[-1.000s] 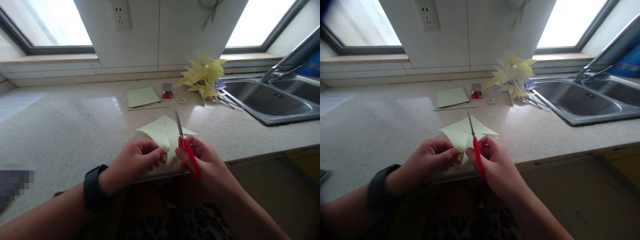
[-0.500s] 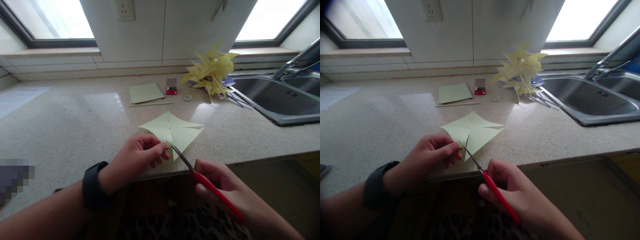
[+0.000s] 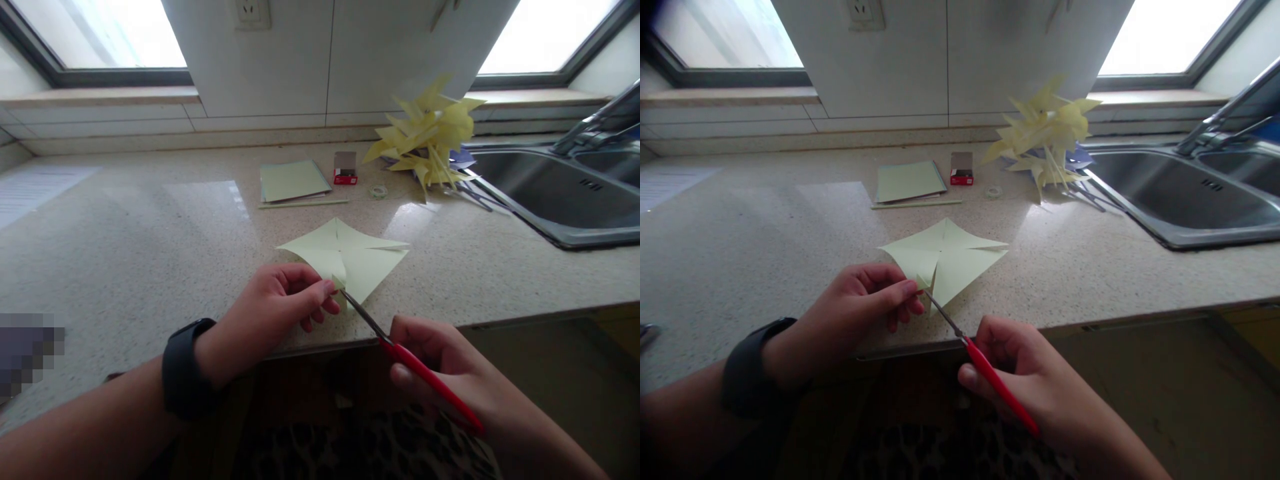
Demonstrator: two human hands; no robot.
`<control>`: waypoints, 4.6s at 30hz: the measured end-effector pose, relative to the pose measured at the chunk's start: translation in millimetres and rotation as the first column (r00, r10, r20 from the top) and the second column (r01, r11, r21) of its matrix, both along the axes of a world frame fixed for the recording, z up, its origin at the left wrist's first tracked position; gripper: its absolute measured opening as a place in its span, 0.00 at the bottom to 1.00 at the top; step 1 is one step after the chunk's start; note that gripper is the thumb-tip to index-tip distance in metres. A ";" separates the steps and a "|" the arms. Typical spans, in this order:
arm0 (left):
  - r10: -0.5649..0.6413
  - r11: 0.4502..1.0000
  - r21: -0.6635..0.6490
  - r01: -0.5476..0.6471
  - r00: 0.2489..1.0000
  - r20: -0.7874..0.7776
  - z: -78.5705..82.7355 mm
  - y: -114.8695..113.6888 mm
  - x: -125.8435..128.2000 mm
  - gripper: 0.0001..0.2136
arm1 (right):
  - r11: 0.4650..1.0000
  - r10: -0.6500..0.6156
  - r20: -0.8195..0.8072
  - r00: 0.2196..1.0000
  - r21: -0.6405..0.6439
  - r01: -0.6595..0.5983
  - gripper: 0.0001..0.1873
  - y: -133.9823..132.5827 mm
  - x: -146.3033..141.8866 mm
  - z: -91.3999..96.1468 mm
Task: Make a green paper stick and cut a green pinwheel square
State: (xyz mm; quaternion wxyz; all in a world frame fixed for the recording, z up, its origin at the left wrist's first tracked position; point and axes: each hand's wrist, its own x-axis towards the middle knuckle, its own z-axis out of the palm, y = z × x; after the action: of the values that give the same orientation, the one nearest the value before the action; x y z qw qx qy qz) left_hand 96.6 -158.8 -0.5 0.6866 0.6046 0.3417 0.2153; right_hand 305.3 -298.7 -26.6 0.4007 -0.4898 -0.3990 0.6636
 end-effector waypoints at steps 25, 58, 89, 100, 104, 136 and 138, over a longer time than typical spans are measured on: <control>0.009 1.000 0.023 -0.008 0.999 -0.052 3.8 -1.1 0.4 0.11 | 0.999 -0.022 0.073 0.997 -0.030 0.024 0.22 1.3 -2.3 1.5; 0.110 0.994 0.000 -0.110 0.993 0.045 1.8 -6.7 0.5 0.11 | 0.986 -0.081 0.309 0.947 0.161 0.032 0.19 -1.8 -24.1 -0.3; 0.283 0.959 -0.043 -0.279 0.946 0.156 -1.2 -15.3 2.2 0.10 | 0.913 -0.333 0.444 0.832 0.373 0.166 0.18 2.5 -61.7 -18.7; 0.306 0.952 -0.049 -0.302 0.940 0.148 -2.5 -15.0 3.8 0.11 | 0.896 -0.362 0.446 0.819 0.410 0.173 0.18 4.5 -65.0 -21.6; 0.306 0.952 -0.024 -0.305 0.942 0.141 -2.6 -15.1 3.8 0.11 | 0.894 -0.362 0.450 0.817 0.415 0.168 0.18 4.2 -65.9 -19.5; 0.211 0.977 0.006 -0.212 0.972 0.102 -1.3 -13.5 0.3 0.11 | 0.999 -0.028 0.141 0.990 -0.013 0.030 0.21 -12.3 -13.9 10.1; 0.178 0.984 0.005 -0.180 0.977 0.115 -1.7 -13.2 0.3 0.11 | 0.999 -0.032 0.157 0.987 -0.036 0.038 0.23 -23.8 -3.9 11.6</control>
State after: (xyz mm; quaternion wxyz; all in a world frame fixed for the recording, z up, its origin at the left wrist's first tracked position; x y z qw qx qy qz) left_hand 96.8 -172.1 -2.2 0.6783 0.5632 0.3531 0.3132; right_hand 301.4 -322.5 -15.0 0.3701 -0.5548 -0.4076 0.6238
